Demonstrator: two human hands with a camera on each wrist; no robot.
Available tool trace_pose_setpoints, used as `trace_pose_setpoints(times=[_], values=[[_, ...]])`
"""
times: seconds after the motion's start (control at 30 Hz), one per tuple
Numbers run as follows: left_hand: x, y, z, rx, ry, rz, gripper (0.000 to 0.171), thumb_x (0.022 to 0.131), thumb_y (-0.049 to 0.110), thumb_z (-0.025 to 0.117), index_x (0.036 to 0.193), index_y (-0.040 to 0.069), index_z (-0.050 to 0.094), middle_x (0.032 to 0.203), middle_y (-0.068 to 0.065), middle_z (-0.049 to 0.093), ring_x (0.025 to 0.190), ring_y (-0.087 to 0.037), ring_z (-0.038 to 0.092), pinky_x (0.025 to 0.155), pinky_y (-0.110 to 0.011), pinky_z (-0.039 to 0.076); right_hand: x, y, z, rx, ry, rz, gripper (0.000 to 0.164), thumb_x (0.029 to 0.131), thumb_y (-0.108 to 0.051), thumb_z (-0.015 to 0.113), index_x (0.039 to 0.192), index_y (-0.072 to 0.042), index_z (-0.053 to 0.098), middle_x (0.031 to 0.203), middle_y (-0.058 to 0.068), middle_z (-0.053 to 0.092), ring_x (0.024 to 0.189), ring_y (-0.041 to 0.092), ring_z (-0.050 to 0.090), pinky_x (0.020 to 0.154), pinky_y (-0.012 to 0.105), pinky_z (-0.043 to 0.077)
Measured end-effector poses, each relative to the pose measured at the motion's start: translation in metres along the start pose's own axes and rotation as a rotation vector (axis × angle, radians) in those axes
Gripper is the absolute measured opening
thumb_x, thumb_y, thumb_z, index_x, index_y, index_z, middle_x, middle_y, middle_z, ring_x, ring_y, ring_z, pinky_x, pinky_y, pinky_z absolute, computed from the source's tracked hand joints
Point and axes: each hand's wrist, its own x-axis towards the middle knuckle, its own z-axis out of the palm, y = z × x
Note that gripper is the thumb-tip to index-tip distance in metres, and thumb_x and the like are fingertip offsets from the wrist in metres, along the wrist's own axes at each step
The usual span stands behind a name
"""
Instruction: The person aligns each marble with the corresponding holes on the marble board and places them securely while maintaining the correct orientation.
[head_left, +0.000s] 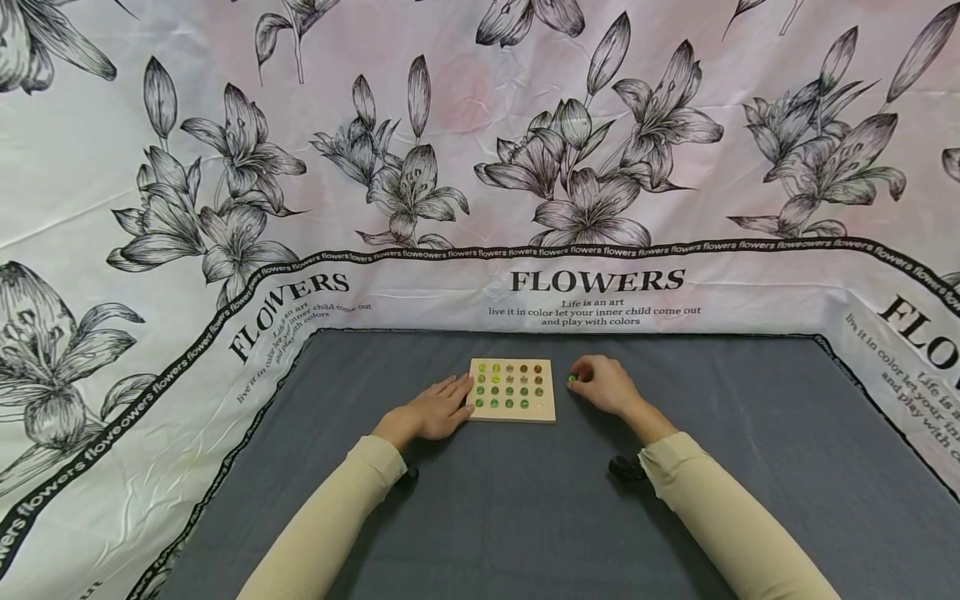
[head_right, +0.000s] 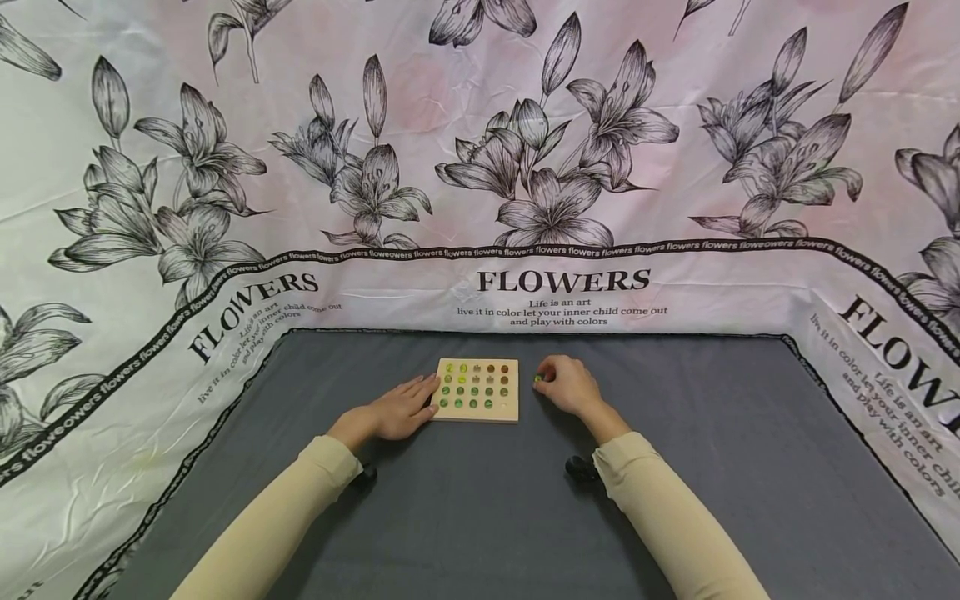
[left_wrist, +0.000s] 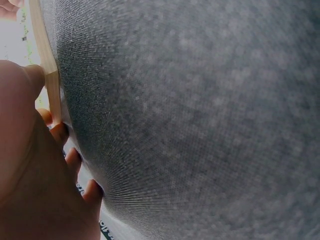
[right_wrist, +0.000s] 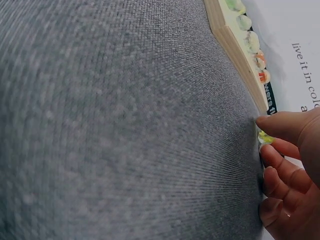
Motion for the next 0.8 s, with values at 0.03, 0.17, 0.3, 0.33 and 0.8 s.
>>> trace_pose_setpoints(times=[0.03, 0.17, 0.3, 0.33, 0.8], values=[[0.001, -0.001, 0.001, 0.005, 0.000, 0.000, 0.064, 0.113, 0.045, 0.027, 0.166, 0.015, 0.008, 0.173, -0.003, 0.007, 0.159, -0.025, 0.006, 0.128, -0.045, 0.010, 0.001, 0.000, 0.000, -0.006, 0.003, 0.003, 0.024, 0.092, -0.020, 0.076, 0.110, -0.004, 0.075, 0.095, 0.009, 0.070, 0.082, 0.023, 0.063, 0.070, 0.041, 0.050], [0.003, -0.003, 0.001, -0.002, 0.012, 0.008, 0.064, 0.113, 0.045, 0.028, 0.166, 0.015, 0.009, 0.172, -0.004, 0.008, 0.159, -0.026, 0.007, 0.128, -0.046, 0.011, 0.002, 0.001, -0.001, -0.013, 0.009, 0.005, 0.017, 0.093, -0.019, 0.076, 0.104, -0.006, 0.076, 0.092, 0.007, 0.070, 0.079, 0.021, 0.062, 0.068, 0.039, 0.049], [0.006, -0.005, 0.003, 0.002, 0.009, 0.006, 0.065, 0.113, 0.046, 0.028, 0.167, 0.016, 0.008, 0.172, -0.003, 0.007, 0.159, -0.025, 0.007, 0.128, -0.046, 0.011, 0.001, 0.000, -0.003, -0.007, 0.007, -0.003, 0.014, 0.093, -0.017, 0.076, 0.102, -0.006, 0.076, 0.091, 0.006, 0.071, 0.079, 0.020, 0.063, 0.068, 0.039, 0.050], [0.006, -0.005, 0.003, 0.003, 0.008, 0.006, 0.065, 0.113, 0.046, 0.028, 0.167, 0.016, 0.008, 0.172, -0.003, 0.007, 0.159, -0.025, 0.007, 0.128, -0.046, 0.011, 0.001, -0.001, -0.004, -0.006, 0.006, -0.003, 0.014, 0.093, -0.017, 0.075, 0.102, -0.006, 0.076, 0.091, 0.006, 0.071, 0.080, 0.020, 0.063, 0.068, 0.039, 0.050], [0.004, -0.003, 0.003, 0.004, 0.008, 0.003, 0.064, 0.113, 0.045, 0.027, 0.167, 0.015, 0.009, 0.172, -0.003, 0.007, 0.159, -0.026, 0.007, 0.128, -0.046, 0.011, -0.017, -0.016, -0.002, 0.129, -0.014, -0.119, 0.008, 0.092, -0.009, 0.076, 0.098, -0.003, 0.075, 0.087, 0.004, 0.073, 0.079, 0.018, 0.067, 0.072, 0.037, 0.054]])
